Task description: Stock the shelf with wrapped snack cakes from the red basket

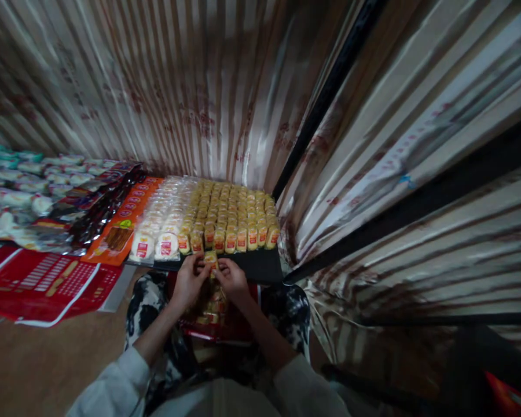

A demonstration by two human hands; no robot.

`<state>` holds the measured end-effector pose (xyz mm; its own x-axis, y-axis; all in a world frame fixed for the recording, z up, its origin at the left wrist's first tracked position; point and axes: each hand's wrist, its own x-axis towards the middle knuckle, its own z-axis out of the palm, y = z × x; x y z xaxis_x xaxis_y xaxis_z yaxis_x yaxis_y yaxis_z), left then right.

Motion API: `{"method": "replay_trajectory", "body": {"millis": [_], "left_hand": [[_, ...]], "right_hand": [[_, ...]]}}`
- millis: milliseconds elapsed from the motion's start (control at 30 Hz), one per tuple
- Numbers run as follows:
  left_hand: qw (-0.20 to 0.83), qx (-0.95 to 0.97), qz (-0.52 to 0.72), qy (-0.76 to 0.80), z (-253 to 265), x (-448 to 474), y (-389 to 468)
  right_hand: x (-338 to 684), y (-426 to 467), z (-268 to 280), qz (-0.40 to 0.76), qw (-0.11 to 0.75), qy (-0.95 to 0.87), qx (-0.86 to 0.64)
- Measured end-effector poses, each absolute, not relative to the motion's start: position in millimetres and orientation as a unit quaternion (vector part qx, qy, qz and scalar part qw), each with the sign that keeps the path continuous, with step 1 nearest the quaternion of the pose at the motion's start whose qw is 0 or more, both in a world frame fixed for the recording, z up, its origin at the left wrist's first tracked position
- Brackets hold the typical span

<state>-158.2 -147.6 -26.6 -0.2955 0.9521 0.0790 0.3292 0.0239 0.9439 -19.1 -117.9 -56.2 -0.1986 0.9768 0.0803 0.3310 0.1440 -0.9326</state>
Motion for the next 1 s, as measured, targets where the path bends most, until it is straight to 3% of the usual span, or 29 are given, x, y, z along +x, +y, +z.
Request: {"method": "replay_trajectory", "body": {"millis": [233, 500, 1000], "left_hand": [[0.204, 0.499, 0.479, 0.693, -27.7, -161.4, -125.1], [0.118, 0.519, 0.444, 0.721, -31.1, -159.1, -120.5], [0.075, 0.538, 0.372, 0.753, -24.6, -141.2, -104.0]], "right_hand": [[-43.2, -99.1, -55.9, 0.350, 0.403, -0.685, -0.496], [-27.6, -86.2, -57.4, 0.217, 0.338, -0.778, -0.482], [-22.7, -84.9, -64.3, 0.246, 0.402, -0.743, -0.475]]}}
